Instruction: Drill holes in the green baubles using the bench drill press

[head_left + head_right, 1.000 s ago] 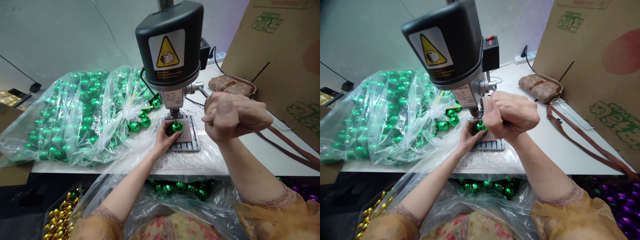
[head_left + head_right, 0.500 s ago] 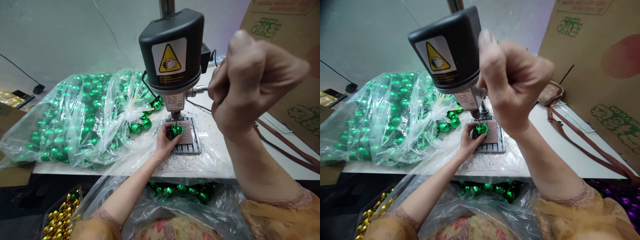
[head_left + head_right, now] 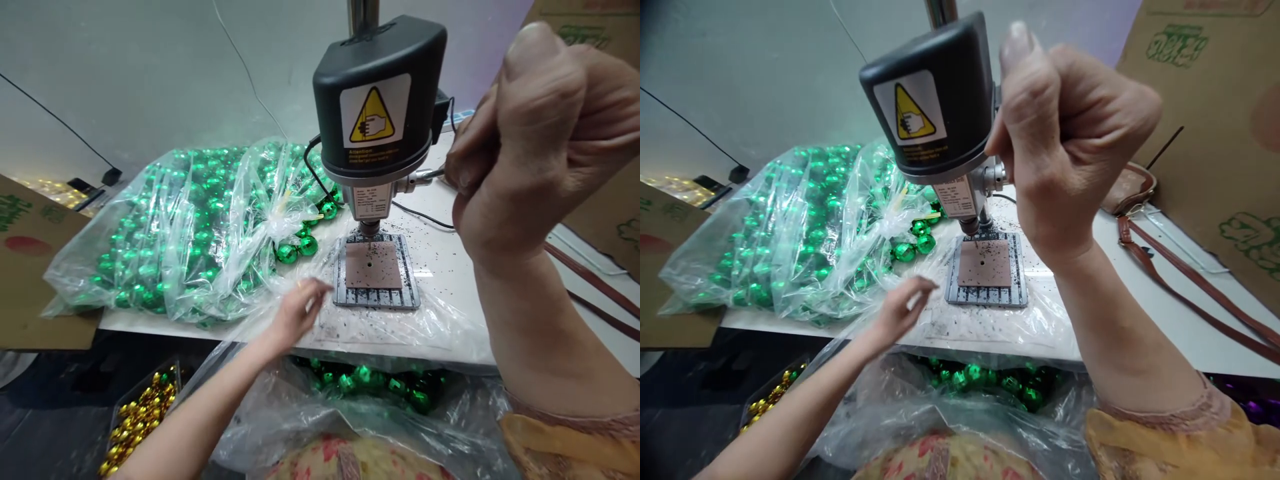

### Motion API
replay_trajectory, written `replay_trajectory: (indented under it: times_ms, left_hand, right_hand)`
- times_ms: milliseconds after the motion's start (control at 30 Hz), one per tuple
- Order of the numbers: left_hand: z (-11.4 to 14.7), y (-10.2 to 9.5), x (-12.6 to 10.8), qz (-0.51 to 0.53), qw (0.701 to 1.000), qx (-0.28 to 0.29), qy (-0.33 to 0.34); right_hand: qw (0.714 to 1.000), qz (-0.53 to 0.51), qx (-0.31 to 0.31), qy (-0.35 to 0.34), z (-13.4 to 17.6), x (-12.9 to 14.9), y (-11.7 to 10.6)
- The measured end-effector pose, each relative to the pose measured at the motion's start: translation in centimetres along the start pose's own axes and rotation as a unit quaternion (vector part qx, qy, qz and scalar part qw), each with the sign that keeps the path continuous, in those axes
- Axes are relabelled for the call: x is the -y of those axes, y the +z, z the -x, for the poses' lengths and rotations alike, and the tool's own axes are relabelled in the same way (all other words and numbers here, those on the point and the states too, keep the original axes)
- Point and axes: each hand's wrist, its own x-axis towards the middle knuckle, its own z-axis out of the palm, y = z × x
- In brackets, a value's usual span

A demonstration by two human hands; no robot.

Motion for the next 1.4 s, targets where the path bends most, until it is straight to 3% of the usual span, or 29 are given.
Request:
replay_trajectory:
  times_ms: [67, 133, 267, 367, 433, 500, 567, 667, 867, 1067, 1233, 1400]
  left_hand:
    - [-3.3, -0.1, 3.9, -0.137, 0.988, -0.035, -0.055]
    - [-6.1, 0.1, 7.1, -0.166, 0.982, -0.038, -0.085]
    - [-8.8, 0.7, 9.8, -0.174, 0.979, -0.027, -0.106]
    - [-8.8, 0.3, 8.5, -0.126, 0.980, -0.085, -0.129]
    - [-8.6, 0.1, 6.4, 0.012, 0.972, -0.170, -0.163]
    - [-8.2, 0.4, 4.0, 0.187, 0.940, -0.216, -0.187]
    - [-7.8, 1.6, 2.0, 0.309, 0.908, -0.202, -0.197]
    - [-7.5, 4.3, 0.8, 0.379, 0.884, -0.171, -0.212]
    - [-8.1, 7.5, 2.5, 0.337, 0.907, -0.164, -0.194]
    - [-8.7, 8.4, 2.9, 0.318, 0.924, -0.129, -0.169]
    - [-8.3, 8.7, 2.7, 0.271, 0.944, -0.099, -0.159]
    - [-7.8, 8.6, 1.7, 0.217, 0.966, -0.097, -0.100]
  right_hand:
    - [1.000, 0.000, -0.009, 0.000, 0.0, -0.1, 0.0]
    - [1.000, -0.005, -0.013, -0.014, -0.1, -0.2, 0.0]
    - [1.000, -0.016, -0.008, -0.026, -0.2, -0.4, 0.0]
    - [1.000, -0.002, -0.001, -0.026, -0.2, -0.4, -0.1]
    - [1.000, 0.002, -0.003, -0.029, -0.2, -0.3, 0.0]
    - [1.000, -0.003, -0.012, -0.026, -0.2, -0.2, 0.0]
    - [1.000, 0.000, -0.017, -0.013, -0.1, -0.2, 0.1]
    - [1.000, 0.000, -0.012, -0.007, 0.0, -0.1, 0.1]
    - [0.999, -0.030, -0.026, -0.030, -0.1, -0.1, 0.3]
    - [0.999, 0.035, -0.026, -0.008, 0.1, 0.1, 0.3]
    - [1.000, 0.015, -0.016, 0.010, 0.2, 0.2, 0.3]
    - [0.999, 0.007, 0.001, 0.047, 0.1, -0.1, 0.2]
